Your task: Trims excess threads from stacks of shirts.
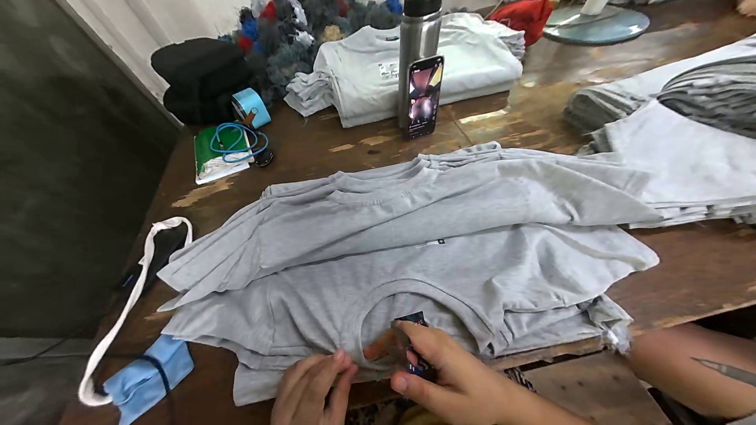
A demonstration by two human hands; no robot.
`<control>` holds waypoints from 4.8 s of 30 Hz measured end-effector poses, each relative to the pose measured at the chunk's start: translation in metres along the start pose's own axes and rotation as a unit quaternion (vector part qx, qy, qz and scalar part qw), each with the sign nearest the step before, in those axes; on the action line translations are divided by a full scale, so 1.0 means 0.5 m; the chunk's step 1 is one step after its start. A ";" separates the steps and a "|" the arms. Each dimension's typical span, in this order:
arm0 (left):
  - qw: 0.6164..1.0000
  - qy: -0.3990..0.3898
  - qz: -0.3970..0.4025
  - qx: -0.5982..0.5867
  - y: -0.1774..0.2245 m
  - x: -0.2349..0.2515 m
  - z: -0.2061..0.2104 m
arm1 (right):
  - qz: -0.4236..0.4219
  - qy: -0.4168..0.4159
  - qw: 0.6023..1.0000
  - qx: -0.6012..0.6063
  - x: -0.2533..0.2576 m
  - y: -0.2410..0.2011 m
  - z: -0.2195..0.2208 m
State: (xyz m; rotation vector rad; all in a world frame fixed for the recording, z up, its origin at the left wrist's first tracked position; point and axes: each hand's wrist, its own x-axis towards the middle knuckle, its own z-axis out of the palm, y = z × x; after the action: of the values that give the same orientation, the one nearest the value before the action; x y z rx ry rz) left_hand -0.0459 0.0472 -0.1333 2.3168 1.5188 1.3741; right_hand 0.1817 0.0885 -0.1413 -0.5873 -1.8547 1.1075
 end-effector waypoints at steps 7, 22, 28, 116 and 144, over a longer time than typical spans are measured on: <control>0.995 0.009 -0.067 -0.072 -0.008 -0.007 -0.002 | -0.023 -0.060 0.985 -0.160 0.000 -0.020 -0.012; 0.990 0.045 -0.069 -0.114 -0.008 -0.014 0.008 | -0.002 -0.053 0.901 -0.430 0.016 -0.015 0.053; 0.997 0.057 -0.028 -0.053 -0.014 -0.011 0.013 | -0.011 -0.058 0.893 -0.447 0.023 -0.010 0.060; 0.979 -0.195 0.041 0.036 0.006 0.466 0.323 | 0.130 0.265 0.843 -0.450 0.046 0.188 -0.535; 0.951 -0.272 0.145 -0.034 0.173 0.024 0.232 | 0.061 0.309 0.871 -0.376 0.020 0.160 -0.541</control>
State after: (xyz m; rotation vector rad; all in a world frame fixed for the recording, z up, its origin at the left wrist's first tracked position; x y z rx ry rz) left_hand 0.0974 0.0580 -0.1545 2.6424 0.9849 0.6999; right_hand 0.4065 0.2592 -0.1460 -1.3401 -1.6200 0.1481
